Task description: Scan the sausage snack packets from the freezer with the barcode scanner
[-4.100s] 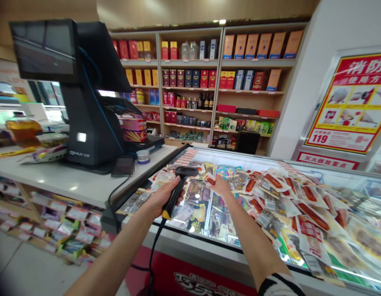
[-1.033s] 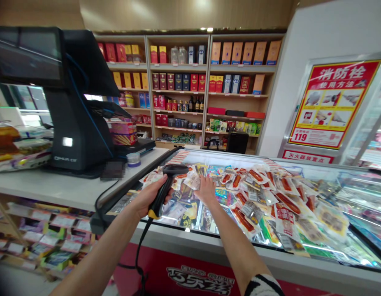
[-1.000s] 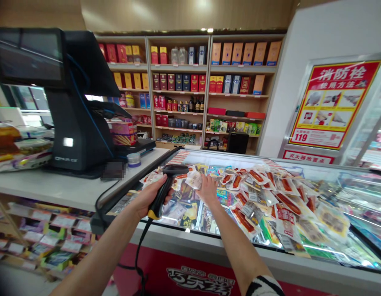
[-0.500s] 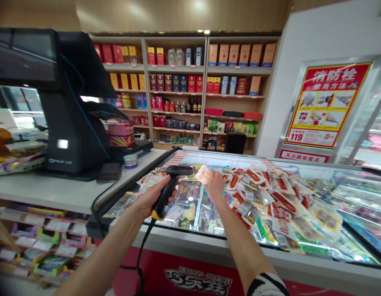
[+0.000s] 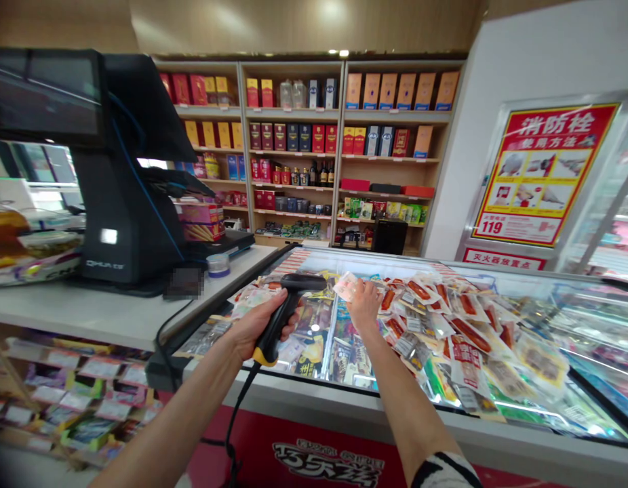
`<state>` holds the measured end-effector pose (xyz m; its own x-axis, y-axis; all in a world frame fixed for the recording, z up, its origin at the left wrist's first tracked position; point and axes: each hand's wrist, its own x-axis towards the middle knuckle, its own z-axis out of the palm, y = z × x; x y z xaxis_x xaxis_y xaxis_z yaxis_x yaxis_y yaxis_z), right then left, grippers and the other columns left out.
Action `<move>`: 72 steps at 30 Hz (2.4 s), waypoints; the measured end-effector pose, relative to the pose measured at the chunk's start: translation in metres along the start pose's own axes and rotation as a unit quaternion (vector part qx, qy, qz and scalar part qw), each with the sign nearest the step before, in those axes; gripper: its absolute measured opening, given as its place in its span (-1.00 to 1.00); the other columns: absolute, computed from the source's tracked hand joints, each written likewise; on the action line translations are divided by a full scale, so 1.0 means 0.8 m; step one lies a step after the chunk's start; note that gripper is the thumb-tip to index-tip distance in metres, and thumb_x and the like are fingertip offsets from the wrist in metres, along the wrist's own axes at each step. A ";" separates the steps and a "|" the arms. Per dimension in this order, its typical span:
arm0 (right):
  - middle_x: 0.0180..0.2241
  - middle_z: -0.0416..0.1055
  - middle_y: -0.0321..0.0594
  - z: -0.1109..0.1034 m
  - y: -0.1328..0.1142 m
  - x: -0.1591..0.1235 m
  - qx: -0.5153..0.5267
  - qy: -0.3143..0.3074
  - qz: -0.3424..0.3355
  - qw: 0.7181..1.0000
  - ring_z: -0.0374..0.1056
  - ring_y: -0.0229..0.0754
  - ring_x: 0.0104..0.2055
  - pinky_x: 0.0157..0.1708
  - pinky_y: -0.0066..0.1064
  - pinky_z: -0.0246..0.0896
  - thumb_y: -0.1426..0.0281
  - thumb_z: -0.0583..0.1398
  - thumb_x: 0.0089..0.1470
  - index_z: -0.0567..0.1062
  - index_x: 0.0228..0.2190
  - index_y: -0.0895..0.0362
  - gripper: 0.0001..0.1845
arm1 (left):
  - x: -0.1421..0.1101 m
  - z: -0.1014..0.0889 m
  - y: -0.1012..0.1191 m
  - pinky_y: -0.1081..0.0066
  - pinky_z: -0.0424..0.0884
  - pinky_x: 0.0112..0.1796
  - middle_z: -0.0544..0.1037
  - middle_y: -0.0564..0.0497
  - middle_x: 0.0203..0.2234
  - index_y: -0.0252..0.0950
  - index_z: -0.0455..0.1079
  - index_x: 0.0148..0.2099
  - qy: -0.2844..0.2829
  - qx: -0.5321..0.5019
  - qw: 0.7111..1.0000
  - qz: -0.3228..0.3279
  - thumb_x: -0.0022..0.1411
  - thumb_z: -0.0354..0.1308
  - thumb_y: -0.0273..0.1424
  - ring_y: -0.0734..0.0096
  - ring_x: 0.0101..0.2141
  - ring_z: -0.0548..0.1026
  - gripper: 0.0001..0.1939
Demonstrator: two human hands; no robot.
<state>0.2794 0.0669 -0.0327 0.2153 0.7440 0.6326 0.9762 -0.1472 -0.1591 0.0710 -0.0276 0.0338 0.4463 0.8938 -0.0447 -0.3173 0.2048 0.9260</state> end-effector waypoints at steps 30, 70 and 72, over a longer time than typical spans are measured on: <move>-0.30 0.40 -0.10 0.030 -0.128 -0.014 0.087 -0.264 -0.165 0.946 0.30 -0.11 -0.23 -0.34 -0.39 0.13 0.27 0.02 -0.05 0.34 -0.18 0.13 -0.63 | -0.034 -0.094 0.014 0.60 0.21 -0.72 0.37 0.04 -0.68 -0.36 0.29 -0.29 0.157 -0.015 0.987 0.032 0.03 0.00 -0.15 0.60 -0.72 0.30 -0.64; -0.17 0.19 -0.07 0.010 -0.005 0.004 0.025 -0.015 -0.093 0.995 0.07 -0.04 -0.13 -0.17 -0.22 -0.14 0.22 0.15 -0.24 0.14 -0.03 0.14 -0.32 | -0.005 -0.005 0.002 0.57 0.20 -0.71 0.34 0.07 -0.69 -0.37 0.27 -0.30 0.047 0.015 0.999 0.013 0.03 0.01 -0.16 0.58 -0.71 0.30 -0.66; -0.18 0.19 -0.03 0.005 0.011 0.013 0.006 -0.019 -0.039 0.999 0.08 0.00 -0.13 -0.17 -0.18 -0.14 0.18 0.14 -0.21 0.15 -0.04 0.16 -0.33 | -0.005 -0.010 0.003 0.58 0.19 -0.71 0.34 0.07 -0.70 -0.36 0.27 -0.33 0.058 0.022 0.998 0.023 0.03 0.01 -0.15 0.58 -0.72 0.30 -0.66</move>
<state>0.2903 0.0754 -0.0306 0.1364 0.7772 0.6143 0.9897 -0.0798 -0.1188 0.0621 -0.0276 0.0330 0.3321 0.9423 -0.0420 -0.2966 0.1466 0.9437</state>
